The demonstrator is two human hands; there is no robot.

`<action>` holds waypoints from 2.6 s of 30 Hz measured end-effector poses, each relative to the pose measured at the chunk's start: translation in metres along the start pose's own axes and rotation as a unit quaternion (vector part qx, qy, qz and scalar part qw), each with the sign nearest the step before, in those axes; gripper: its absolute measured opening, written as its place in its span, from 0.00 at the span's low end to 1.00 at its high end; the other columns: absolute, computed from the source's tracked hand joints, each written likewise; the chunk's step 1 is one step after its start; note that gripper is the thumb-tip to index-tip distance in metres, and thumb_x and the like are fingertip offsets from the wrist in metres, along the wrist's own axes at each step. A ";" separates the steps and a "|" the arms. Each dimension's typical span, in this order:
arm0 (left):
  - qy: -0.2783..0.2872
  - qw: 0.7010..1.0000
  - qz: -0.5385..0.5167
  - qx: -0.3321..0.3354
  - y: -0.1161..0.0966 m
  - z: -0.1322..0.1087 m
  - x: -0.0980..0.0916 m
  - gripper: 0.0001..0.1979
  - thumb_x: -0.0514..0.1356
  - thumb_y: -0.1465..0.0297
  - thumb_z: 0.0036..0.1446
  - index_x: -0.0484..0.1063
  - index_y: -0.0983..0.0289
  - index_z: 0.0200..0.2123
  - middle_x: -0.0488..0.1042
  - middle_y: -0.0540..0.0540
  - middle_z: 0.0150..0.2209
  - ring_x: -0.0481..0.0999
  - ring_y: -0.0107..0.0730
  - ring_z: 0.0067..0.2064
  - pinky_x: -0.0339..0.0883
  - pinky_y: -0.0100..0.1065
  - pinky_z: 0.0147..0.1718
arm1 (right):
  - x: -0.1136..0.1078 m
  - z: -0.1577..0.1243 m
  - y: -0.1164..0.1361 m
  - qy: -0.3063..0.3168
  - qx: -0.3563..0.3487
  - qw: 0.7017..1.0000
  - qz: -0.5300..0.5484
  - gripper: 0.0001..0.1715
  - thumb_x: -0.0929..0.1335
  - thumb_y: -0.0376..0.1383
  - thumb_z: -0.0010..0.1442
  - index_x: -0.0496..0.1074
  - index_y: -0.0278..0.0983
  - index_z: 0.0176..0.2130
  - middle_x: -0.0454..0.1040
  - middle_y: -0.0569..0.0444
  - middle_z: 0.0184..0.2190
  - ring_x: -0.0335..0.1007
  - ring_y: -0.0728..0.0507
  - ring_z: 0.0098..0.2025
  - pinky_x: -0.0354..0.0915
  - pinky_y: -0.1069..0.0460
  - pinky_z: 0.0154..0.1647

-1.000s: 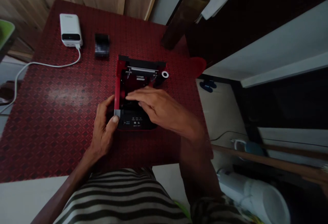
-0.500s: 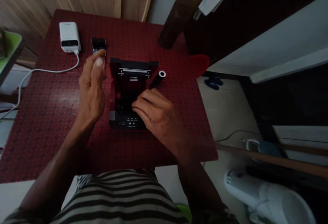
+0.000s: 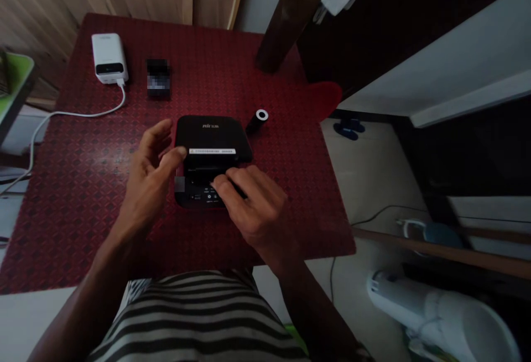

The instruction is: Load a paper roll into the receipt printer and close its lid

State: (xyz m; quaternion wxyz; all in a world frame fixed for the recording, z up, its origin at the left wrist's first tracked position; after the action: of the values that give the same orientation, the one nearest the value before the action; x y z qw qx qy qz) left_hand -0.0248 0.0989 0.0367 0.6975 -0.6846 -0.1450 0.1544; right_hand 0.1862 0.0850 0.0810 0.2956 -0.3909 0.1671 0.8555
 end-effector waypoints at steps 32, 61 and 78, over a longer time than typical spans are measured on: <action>0.048 0.988 -0.056 -0.134 0.029 -0.059 -0.020 0.30 0.77 0.49 0.70 0.87 0.49 0.71 0.87 0.56 0.70 0.81 0.62 0.77 0.72 0.59 0.79 | -0.008 -0.067 -0.009 -0.093 0.223 0.956 0.167 0.29 0.77 0.43 0.81 0.75 0.45 0.74 0.88 0.41 0.67 0.88 0.32 0.68 0.86 0.32 0.67; 0.036 0.992 0.034 -0.113 0.005 -0.052 -0.012 0.24 0.73 0.58 0.70 0.86 0.55 0.66 0.89 0.59 0.63 0.88 0.59 0.66 0.83 0.56 0.66 | 0.050 -0.102 -0.002 -0.005 0.315 0.922 0.225 0.37 0.77 0.54 0.80 0.71 0.40 0.76 0.89 0.37 0.60 0.92 0.30 0.58 0.89 0.35 0.58; 0.089 0.971 0.136 0.174 0.037 -0.063 -0.012 0.37 0.59 0.41 0.82 0.71 0.55 0.82 0.78 0.66 0.73 0.79 0.61 0.68 0.76 0.59 0.67 | 0.042 0.057 -0.029 0.264 0.057 0.959 0.086 0.15 0.72 0.24 0.81 0.88 0.37 0.53 0.93 0.45 0.51 0.90 0.35 0.56 0.83 0.41 0.60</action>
State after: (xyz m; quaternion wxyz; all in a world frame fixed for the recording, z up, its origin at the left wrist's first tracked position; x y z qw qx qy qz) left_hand -0.0099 0.0374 -0.0013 0.7885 -0.5771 0.0413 0.2086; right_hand 0.1505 0.1527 0.0829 0.1879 -0.5692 0.3207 0.7334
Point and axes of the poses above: each hand's wrist, its own z-axis towards the middle knuckle, its own x-axis out of the palm, y = z × x, the point moved 4 cm from there along z, towards the middle knuckle
